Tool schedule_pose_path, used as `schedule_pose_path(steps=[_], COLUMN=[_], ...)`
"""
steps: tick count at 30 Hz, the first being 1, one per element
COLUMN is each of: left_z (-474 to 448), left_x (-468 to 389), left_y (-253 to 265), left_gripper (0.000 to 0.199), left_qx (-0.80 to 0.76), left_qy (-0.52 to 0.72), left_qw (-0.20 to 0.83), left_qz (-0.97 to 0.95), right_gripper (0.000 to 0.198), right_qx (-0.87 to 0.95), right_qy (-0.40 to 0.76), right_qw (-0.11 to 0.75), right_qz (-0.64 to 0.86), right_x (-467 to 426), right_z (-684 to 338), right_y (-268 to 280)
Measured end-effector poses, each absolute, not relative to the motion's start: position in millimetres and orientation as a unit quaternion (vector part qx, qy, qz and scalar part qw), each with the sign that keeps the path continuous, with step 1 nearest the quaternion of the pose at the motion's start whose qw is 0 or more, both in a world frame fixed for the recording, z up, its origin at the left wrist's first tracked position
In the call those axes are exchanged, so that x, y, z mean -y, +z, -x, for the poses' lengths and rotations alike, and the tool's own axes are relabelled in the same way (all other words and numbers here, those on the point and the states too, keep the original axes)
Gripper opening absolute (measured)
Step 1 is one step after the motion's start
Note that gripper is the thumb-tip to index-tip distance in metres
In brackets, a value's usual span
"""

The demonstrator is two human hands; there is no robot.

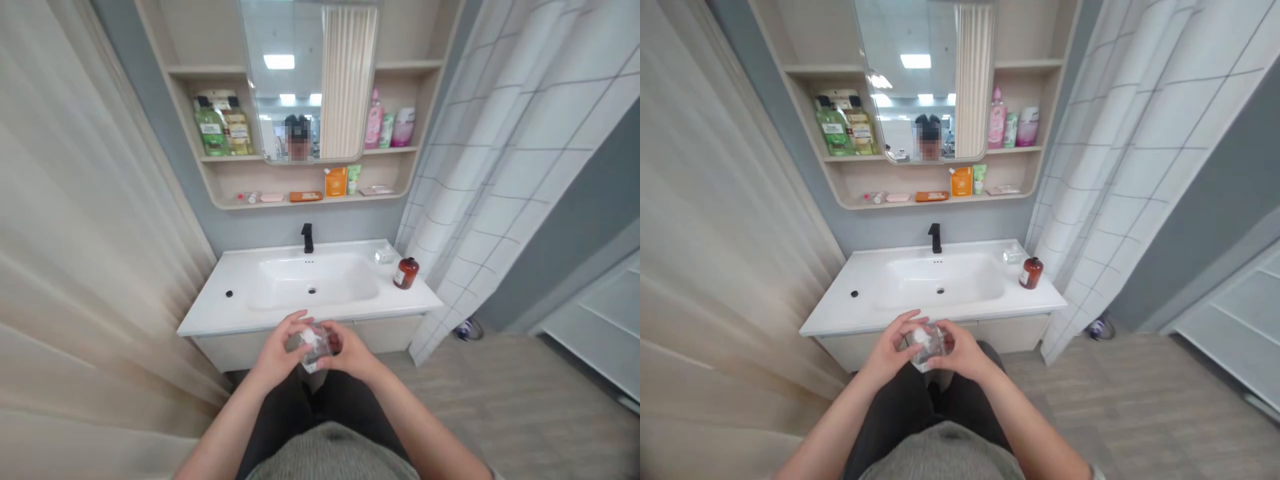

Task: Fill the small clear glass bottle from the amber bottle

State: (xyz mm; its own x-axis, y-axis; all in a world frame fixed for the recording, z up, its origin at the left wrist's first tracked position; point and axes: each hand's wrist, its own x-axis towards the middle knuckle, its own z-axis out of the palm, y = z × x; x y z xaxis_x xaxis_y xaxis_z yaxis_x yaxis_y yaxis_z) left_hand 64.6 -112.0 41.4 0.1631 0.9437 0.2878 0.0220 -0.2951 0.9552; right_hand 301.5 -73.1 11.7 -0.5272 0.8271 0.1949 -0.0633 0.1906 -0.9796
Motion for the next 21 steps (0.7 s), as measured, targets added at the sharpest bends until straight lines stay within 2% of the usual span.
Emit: schedule_pose_path(steps=[3,6,9,12,15,17,21], left_z=[-71.2,-75.4,-71.7,-68.3,-69.5,-71.0,-73.5], left_x=[108.3,111.2,114.8,112.7,110.4,111.5,114.6], left_y=[45.3,53.5,57.7,56.2,56.8,60.0,64.4], left_gripper=[0.075,0.082,0.077,0.071,0.080,0.084,0.075], left_qx=[-0.459,-0.429,-0.369,-0.408,-0.447,-0.421,-0.411], left_qy=[0.515,0.486,0.486,0.506,0.504,0.484,0.467], left_qw=[0.392,0.399,0.431,0.408,0.370,0.392,0.424], left_qz=[-0.608,-0.648,-0.665,-0.641,-0.640,-0.660,-0.658], right_gripper=[0.081,0.085,0.087,0.088,0.087,0.086,0.088], right_qx=[0.662,0.656,0.640,0.638,0.639,0.633,0.615], right_qy=[0.574,0.580,0.584,0.573,0.576,0.586,0.597], right_qw=[0.390,0.399,0.415,0.420,0.415,0.416,0.429], right_qz=[0.285,0.272,0.277,0.298,0.296,0.289,0.286], right_x=[75.5,78.3,77.7,75.5,75.3,76.0,76.9], right_z=[-297.8,-292.4,-290.6,-291.8,-292.0,-291.6,-292.7], right_y=[11.4,10.2,6.1,2.5,2.4,3.0,0.9])
